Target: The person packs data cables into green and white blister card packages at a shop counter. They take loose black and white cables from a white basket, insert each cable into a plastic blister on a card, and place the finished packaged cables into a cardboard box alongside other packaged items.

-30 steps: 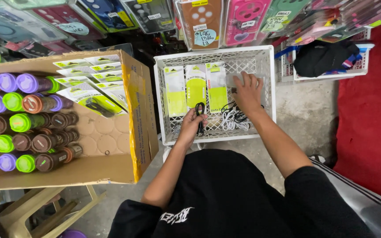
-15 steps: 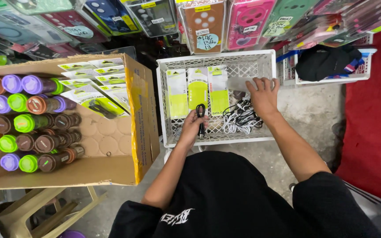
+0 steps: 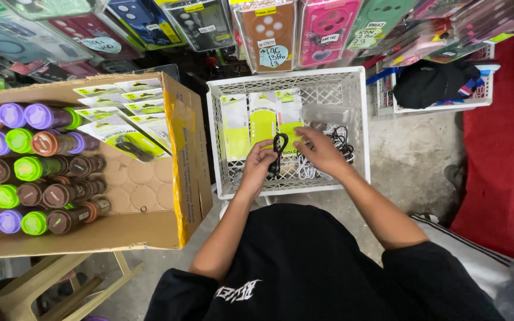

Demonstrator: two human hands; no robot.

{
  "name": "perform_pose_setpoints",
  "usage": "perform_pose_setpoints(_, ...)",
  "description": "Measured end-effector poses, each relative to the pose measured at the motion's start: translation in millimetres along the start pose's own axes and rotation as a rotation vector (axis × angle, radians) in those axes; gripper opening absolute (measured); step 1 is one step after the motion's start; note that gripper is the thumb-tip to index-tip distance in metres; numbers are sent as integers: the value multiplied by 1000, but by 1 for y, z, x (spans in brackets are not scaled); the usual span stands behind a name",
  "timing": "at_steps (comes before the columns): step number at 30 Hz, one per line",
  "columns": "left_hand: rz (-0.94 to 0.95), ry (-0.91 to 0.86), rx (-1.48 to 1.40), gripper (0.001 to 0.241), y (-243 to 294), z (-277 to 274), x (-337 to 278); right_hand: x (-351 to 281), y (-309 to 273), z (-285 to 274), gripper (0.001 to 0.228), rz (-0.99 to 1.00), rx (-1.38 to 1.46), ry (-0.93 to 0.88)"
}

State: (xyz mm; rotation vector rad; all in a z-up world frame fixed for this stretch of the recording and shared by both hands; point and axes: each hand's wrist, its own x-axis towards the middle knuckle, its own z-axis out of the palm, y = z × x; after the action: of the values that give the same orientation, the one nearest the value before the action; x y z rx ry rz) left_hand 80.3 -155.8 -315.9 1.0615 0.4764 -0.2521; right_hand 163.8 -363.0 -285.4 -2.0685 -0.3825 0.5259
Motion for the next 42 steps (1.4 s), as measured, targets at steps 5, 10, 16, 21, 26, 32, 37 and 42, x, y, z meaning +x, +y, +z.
perform_pose_setpoints(5, 88, 26, -17, 27, 4, 7, -2, -7, 20, 47, 41, 172, 539, -37)
perform_pose_setpoints(10, 215, 28, -72, 16, 1, 7, -6, -22, -5, 55, 38, 118, 506, -40)
perform_pose_setpoints(16, 336, 31, 192, 23, 28, 23, -28, -31, -29, 57, 52, 135, 706, -113)
perform_pose_setpoints(21, 399, 175, 584, 27, 46, 28, -43, -38, -24, 66, 46, 62, 630, -18)
perform_pose_setpoints(26, 576, 156, 697, 19, 54, 32, -49, -47, -60, 52, 38, 63, 337, 39)
perform_pose_setpoints(32, 535, 135, 818, 13, 60, 34, -53, -52, -71, 49, 34, -10, 203, 56)
perform_pose_setpoints(37, 503, 95, 794, 11, 55, 29, -48, -52, -67, 47, 26, 52, 82, 57)
perform_pose_setpoints(42, 458, -4, 834, 6, 42, 18, -47, -48, -53, 45, 29, 78, 85, 89)
